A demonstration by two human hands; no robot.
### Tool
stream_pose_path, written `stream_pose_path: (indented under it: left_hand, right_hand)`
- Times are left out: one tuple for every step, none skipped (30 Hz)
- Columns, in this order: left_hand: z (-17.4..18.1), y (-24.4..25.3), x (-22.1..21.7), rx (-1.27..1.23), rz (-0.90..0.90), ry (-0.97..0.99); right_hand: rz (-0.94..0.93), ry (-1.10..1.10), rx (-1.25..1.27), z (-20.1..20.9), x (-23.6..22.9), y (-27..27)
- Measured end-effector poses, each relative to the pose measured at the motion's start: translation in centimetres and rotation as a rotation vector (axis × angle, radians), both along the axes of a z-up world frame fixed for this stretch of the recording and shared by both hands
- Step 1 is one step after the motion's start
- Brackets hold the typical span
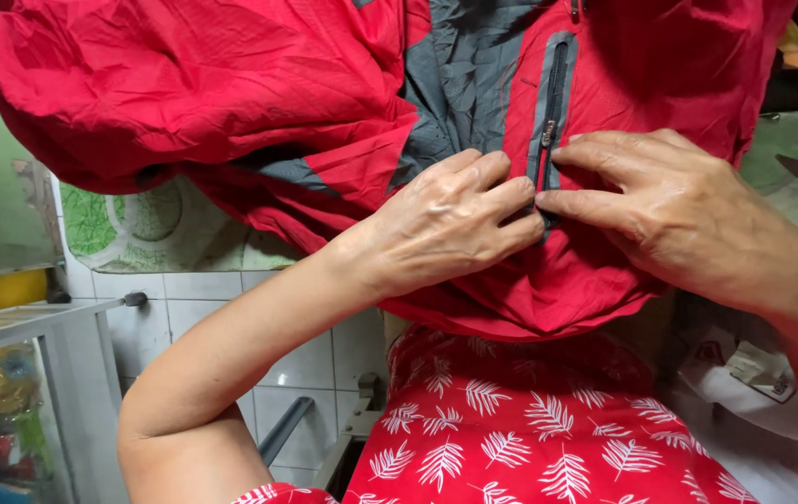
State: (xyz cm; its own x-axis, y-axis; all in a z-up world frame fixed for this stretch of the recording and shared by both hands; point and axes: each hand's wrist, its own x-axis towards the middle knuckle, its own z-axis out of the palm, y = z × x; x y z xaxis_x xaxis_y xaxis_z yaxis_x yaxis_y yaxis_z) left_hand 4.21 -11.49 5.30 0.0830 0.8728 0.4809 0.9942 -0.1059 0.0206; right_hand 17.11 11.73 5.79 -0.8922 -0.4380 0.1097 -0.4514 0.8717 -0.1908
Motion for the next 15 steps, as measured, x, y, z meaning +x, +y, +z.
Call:
stream_pose_path:
  left_hand:
    - [0.1, 0.0, 0.1, -0.015, 0.019, 0.007]
    - [0.3, -0.1, 0.1, -0.030, 0.038, 0.014]
    - [0.4, -0.1, 0.1, -0.032, 0.035, 0.014]
    - [0.5, -0.1, 0.1, -0.040, 0.042, -0.015]
    - [0.6, 0.0, 0.0, -0.048, 0.048, -0.045]
    - [0.4, 0.0, 0.0, -0.050, 0.045, -0.046]
    - [0.3, 0.0, -0.1, -0.047, 0.033, -0.050]
    - [0.1, 0.1, -0.2, -0.045, 0.021, -0.055]
    - [0.1, 0.2, -0.2, -0.047, 0.020, -0.053]
    - [0.1, 0.2, -0.3, -0.040, 0.021, -0.045]
    - [0.0, 0.3, -0.3, -0.032, 0.024, -0.037]
    - [0.1, 0.5, -0.1, -0.033, 0.024, -0.036]
    - [0.2, 0.7, 0.1, -0.035, 0.042, -0.011]
    - [0.3, 0.9, 0.2, -0.036, 0.060, 0.014]
    - [0.2, 1.1, 0.3, -0.036, 0.061, 0.014]
  right_hand:
    - [0.021, -0.014, -0.035, 0.2, -0.1, 0.0]
    - [0.043, -0.027, -0.071, 0.4, -0.2, 0.1]
    - [0.039, -0.027, -0.073, 0.0, -0.1, 0.4]
    - [0.053, -0.031, -0.077, -0.3, -0.1, 0.7]
    - [0.067, -0.036, -0.080, -0.6, 0.1, 1.0]
    - [0.064, -0.037, -0.082, -0.5, 0.1, 1.0]
    - [0.067, -0.038, -0.091, -0.3, 0.0, 0.9]
    - [0.071, -0.039, -0.101, -0.2, 0.0, 0.8]
    - [0.070, -0.038, -0.102, -0.4, 0.1, 1.0]
    - [0.071, -0.039, -0.106, -0.6, 0.1, 1.1]
    - [0.073, -0.041, -0.110, -0.8, 0.2, 1.3]
    - [0.073, -0.041, -0.111, -0.7, 0.2, 1.3]
    - [0.083, -0.033, -0.120, -0.7, 0.1, 1.2]
    - [0.094, -0.025, -0.128, -0.7, 0.0, 1.2]
    - [0.095, -0.025, -0.129, -0.7, 0.1, 1.3]
